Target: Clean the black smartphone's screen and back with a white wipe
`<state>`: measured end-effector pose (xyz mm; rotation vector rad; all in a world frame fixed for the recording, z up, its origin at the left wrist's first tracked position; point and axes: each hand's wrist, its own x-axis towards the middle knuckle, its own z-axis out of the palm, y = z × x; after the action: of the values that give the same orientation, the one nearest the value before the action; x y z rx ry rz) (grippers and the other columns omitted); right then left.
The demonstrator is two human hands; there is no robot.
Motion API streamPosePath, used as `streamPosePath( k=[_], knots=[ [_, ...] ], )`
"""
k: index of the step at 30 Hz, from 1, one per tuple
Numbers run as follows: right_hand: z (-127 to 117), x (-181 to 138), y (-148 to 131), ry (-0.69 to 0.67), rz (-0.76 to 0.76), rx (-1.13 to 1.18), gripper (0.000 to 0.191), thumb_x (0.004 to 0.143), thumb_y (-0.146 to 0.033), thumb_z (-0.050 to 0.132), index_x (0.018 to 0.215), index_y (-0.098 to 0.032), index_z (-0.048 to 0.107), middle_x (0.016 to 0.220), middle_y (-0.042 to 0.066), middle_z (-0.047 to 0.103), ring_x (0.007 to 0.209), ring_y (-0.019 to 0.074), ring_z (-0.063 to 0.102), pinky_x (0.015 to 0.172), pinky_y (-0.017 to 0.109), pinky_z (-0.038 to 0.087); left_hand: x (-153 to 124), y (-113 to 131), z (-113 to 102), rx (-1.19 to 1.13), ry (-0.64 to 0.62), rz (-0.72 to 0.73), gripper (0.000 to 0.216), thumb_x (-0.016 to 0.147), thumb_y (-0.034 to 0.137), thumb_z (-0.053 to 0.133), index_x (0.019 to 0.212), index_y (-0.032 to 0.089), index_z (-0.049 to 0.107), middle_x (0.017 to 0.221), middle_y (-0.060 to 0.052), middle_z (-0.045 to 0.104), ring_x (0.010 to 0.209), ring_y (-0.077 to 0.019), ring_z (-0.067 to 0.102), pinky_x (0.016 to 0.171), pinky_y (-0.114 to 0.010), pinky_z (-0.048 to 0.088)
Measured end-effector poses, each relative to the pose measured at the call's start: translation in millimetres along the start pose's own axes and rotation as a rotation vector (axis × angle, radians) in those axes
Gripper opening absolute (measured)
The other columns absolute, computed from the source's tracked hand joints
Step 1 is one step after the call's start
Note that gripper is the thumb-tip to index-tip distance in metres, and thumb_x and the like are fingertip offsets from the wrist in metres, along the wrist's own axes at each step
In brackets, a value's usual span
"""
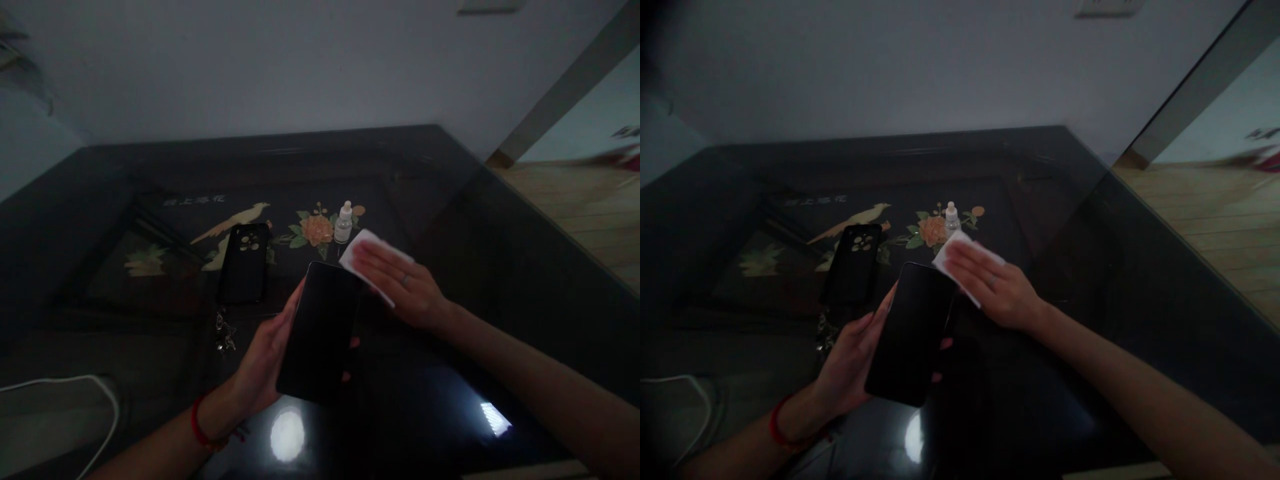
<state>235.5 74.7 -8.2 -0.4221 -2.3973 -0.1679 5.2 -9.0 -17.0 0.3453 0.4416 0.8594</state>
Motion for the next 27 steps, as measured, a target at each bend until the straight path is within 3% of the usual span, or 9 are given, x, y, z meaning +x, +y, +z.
streamPosePath(
  k=[2, 6, 10, 11, 15, 20, 24, 27],
  knots=[
    [-3, 1, 4, 0.057, 0.056, -0.008, 0.038, 0.092, -0.008, 0.044, 0.129, -0.002, 0.049, 0.132, 0.021, 0.055, 0.136, 0.0250, 0.035, 0.108, 0.047, 0.040, -1, 1, 0, 0.012, -0.012, -0.001, 0.054, 0.093, 0.044, 0.033, 0.143, 0.052, 0.013, 0.142, -0.003, 0.048, 0.119, -0.0411, 0.052, 0.092, -0.069, 0.035],
    [-1, 2, 5, -0.062, -0.214, 0.104, 0.036, 0.095, -0.014, 0.041, 0.125, 0.003, 0.051, 0.129, 0.022, 0.057, 0.135, 0.0259, 0.035, 0.107, 0.043, 0.042, -1, 1, 0, -0.042, -0.026, 0.024, 0.052, 0.094, 0.043, 0.030, 0.143, 0.050, 0.015, 0.142, -0.001, 0.048, 0.118, -0.0387, 0.053, 0.091, -0.068, 0.037],
    [1, 3, 7, 0.072, 0.105, 0.006, 0.041, 0.094, -0.010, 0.041, 0.135, -0.007, 0.044, 0.133, 0.018, 0.054, 0.136, 0.0214, 0.035, 0.110, 0.046, 0.037, -1, 1, 1, 0.035, -0.012, -0.008, 0.056, 0.093, 0.045, 0.032, 0.144, 0.051, 0.008, 0.143, -0.005, 0.047, 0.119, -0.0413, 0.051, 0.092, -0.067, 0.036],
    [0, 4, 6, 0.094, 0.117, 0.010, 0.041, 0.093, -0.011, 0.041, 0.134, -0.006, 0.045, 0.134, 0.018, 0.054, 0.136, 0.0223, 0.035, 0.111, 0.047, 0.036, 0, 1, 1, 0.038, -0.014, -0.012, 0.056, 0.093, 0.046, 0.033, 0.143, 0.051, 0.008, 0.144, -0.005, 0.045, 0.119, -0.0414, 0.051, 0.092, -0.067, 0.036],
    [-1, 11, -4, -0.072, -0.200, 0.090, 0.035, 0.095, -0.014, 0.039, 0.124, -0.001, 0.053, 0.129, 0.018, 0.057, 0.137, 0.0228, 0.033, 0.107, 0.039, 0.042, 1, -3, 1, 0.012, 0.012, 0.008, 0.053, 0.092, 0.046, 0.034, 0.143, 0.048, 0.021, 0.151, -0.003, 0.034, 0.119, -0.0370, 0.052, 0.092, -0.063, 0.039],
    [1, 19, -8, 0.018, 0.031, -0.048, 0.037, 0.092, -0.009, 0.045, 0.127, 0.001, 0.050, 0.131, 0.023, 0.054, 0.136, 0.0256, 0.034, 0.108, 0.045, 0.040, 1, -6, 2, 0.085, -0.021, -0.034, 0.059, 0.090, 0.051, 0.037, 0.145, 0.048, 0.015, 0.149, -0.005, 0.037, 0.117, -0.0373, 0.054, 0.092, -0.061, 0.040],
    [-1, 26, -15, -0.065, -0.158, 0.009, 0.034, 0.093, -0.011, 0.043, 0.123, 0.002, 0.054, 0.130, 0.020, 0.056, 0.135, 0.0267, 0.035, 0.108, 0.042, 0.041, 1, -8, 3, 0.061, -0.011, -0.048, 0.066, 0.087, 0.058, 0.037, 0.147, 0.040, 0.016, 0.148, -0.005, 0.038, 0.125, -0.0347, 0.046, 0.099, -0.053, 0.038],
    [-1, 28, -20, -0.053, -0.085, -0.073, 0.035, 0.092, -0.009, 0.045, 0.125, 0.003, 0.052, 0.129, 0.022, 0.056, 0.134, 0.0276, 0.037, 0.107, 0.042, 0.041, 1, -10, 3, 0.048, -0.014, -0.067, 0.066, 0.087, 0.061, 0.034, 0.147, 0.040, 0.018, 0.148, -0.005, 0.038, 0.127, -0.0339, 0.044, 0.100, -0.054, 0.036]
  ],
)
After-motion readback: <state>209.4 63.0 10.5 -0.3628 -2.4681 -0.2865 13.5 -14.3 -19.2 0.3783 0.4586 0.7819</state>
